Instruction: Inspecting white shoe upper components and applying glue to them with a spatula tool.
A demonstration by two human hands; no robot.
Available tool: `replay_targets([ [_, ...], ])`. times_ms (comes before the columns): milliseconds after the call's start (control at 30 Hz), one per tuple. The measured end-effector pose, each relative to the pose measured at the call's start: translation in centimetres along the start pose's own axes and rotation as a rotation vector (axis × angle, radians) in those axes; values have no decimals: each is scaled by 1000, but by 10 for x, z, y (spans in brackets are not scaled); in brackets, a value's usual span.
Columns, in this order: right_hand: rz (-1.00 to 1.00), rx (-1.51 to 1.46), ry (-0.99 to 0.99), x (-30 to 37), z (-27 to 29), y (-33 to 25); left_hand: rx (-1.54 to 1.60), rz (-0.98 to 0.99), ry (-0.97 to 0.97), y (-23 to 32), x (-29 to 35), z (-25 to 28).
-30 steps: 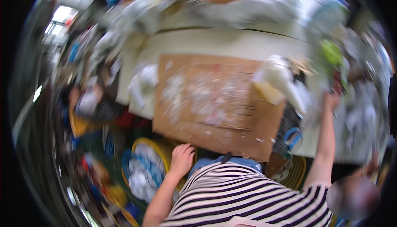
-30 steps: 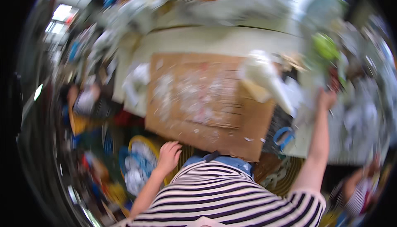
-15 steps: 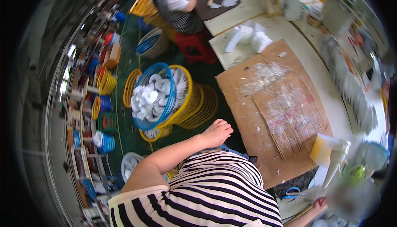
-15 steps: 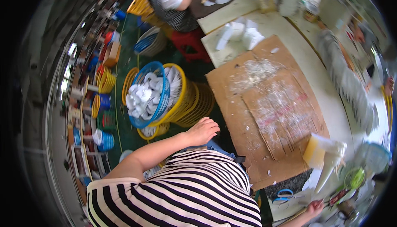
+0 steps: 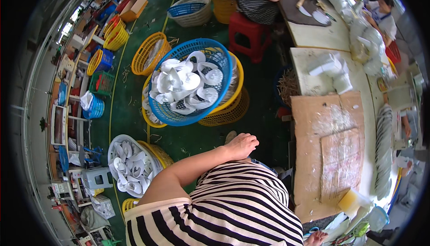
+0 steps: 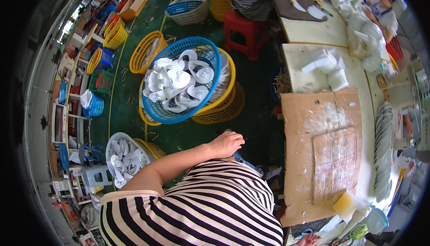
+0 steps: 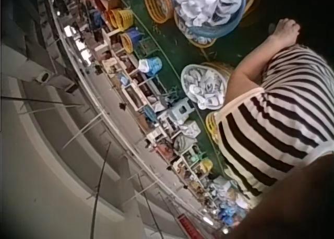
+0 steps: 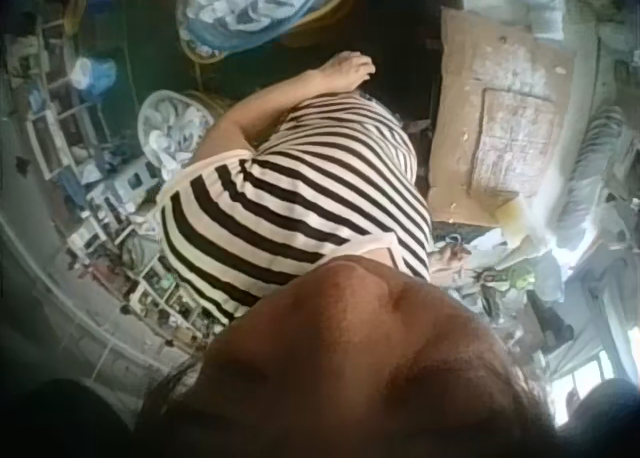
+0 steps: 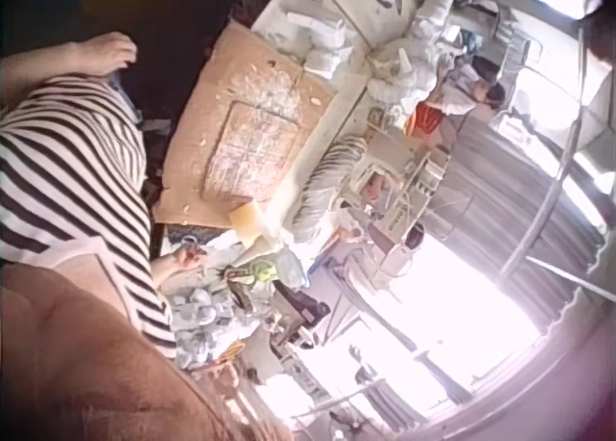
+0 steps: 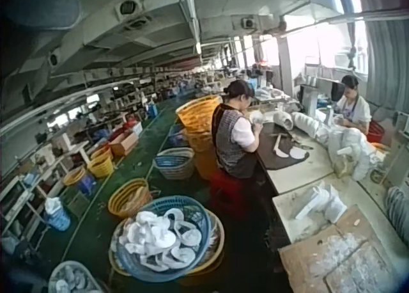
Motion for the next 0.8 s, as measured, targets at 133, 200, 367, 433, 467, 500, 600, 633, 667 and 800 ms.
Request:
replay_targets([
  [133, -276, -52, -192, 7, -54, 128, 76, 65, 13, -74, 34, 15],
  [200, -359, 121, -163, 12, -77, 207, 174, 80, 3, -103, 36, 31],
  [367, -407, 655, -180, 81, -297, 408, 1013, 5, -359, -122, 21, 90],
  [433, -389, 964, -373, 84, -342, 445, 1255, -150, -376, -118, 15, 95],
  [467, -317, 1022, -480, 87, -358, 457, 1373, -189, -377, -113, 11, 97],
  [500, -290, 1066, -522, 87, -365, 464, 1402, -134, -407, -107, 6, 101],
  [600, -136, 1146, -540, 83, -368, 464, 1314, 64, -421, -91, -19, 112],
  [633, -167, 1112, -479, 86, -364, 458, 1097, 34, -361, -85, -25, 114],
  [667, -183, 1074, -414, 88, -361, 450, 888, -26, -291, -78, -31, 115],
  [800, -470, 774, -97, 99, -333, 408, 558, -305, -261, -42, -39, 107],
])
Point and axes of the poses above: each hand's wrist, its own x-axis away from the middle knuckle, its own z-axis out of the back of the hand, y = z × x, the point moved 2 cm from there along -x, towards the middle knuckle, and after that the axes turned 14 degrees about -x, right-handed, at the moved point
